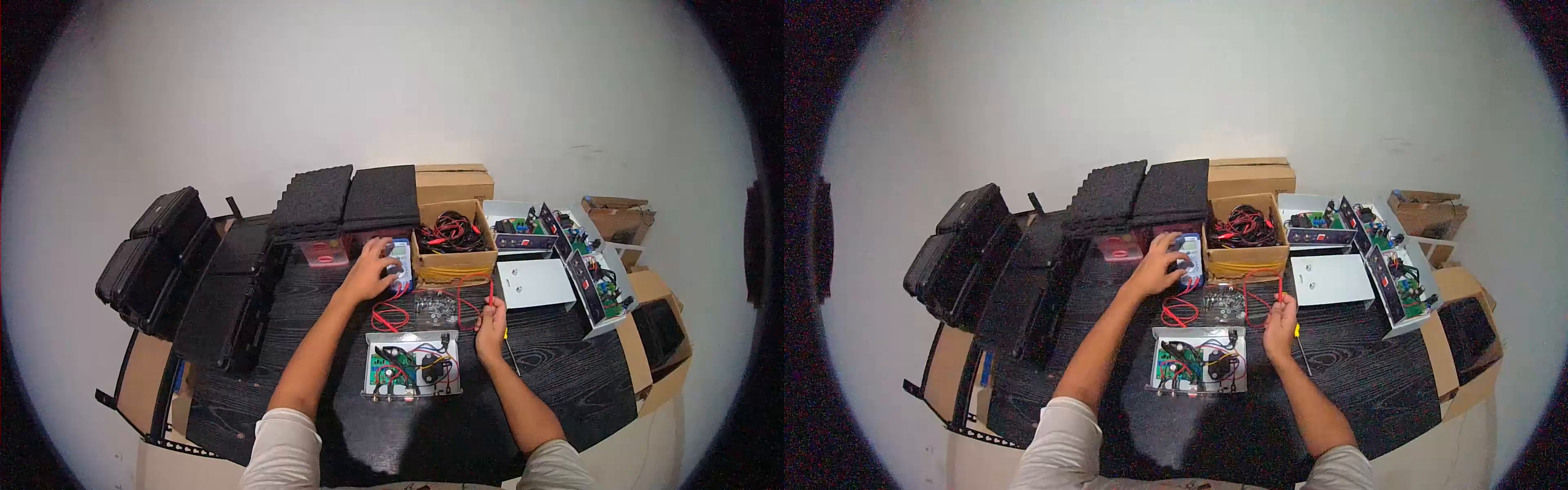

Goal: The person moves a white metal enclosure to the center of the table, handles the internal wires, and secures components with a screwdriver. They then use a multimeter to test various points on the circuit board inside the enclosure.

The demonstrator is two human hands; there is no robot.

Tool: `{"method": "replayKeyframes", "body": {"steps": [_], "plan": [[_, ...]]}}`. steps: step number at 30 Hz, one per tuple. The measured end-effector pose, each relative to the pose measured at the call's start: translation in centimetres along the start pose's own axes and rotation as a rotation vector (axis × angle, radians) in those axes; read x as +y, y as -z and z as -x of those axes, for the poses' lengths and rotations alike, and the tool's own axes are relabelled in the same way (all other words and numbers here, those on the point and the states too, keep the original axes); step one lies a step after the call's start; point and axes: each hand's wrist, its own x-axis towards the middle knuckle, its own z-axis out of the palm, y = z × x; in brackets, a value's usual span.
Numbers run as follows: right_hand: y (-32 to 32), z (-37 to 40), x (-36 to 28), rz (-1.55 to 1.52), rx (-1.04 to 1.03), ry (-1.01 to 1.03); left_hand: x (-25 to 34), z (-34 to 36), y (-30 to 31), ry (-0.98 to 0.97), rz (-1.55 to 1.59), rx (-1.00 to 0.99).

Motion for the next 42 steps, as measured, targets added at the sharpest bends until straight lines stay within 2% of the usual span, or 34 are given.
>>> {"method": "replayKeyframes", "body": {"steps": [3,7,13,31,34,37,40,42], "plan": [[0.0,-0.3,0.7,0.002,0.0,0.024,-1.4,-1.4,-1.1,-0.002,-0.04,-0.092],[-0.1,-0.2,0.1,0.0,-0.022,0.016,-2.5,-2.4,-1.6,-0.064,-0.012,-0.112],[-0.2,0.0,-0.2,-0.021,-0.045,-0.013,-2.7,-2.6,-1.2,-0.031,-0.066,-0.172],[-0.1,-0.1,1.2,0.079,-0.028,0.03,-2.4,-2.8,-1.6,-0.098,-0.268,-0.199],[-0.1,0.0,1.1,0.05,-0.025,0.031,-2.0,-2.6,-1.6,-0.082,-0.257,-0.177],[-0.2,0.1,0.4,-0.024,-0.014,0.017,-1.7,-2.5,-1.2,-0.156,-0.279,-0.154],[0.0,-0.2,0.1,-0.097,0.001,0.002,0.4,-1.5,-0.1,-0.259,-0.346,0.061],[0.1,-0.3,0.7,-0.098,0.008,0.007,2.7,0.0,0.1,0.224,-0.244,-0.051]]}}
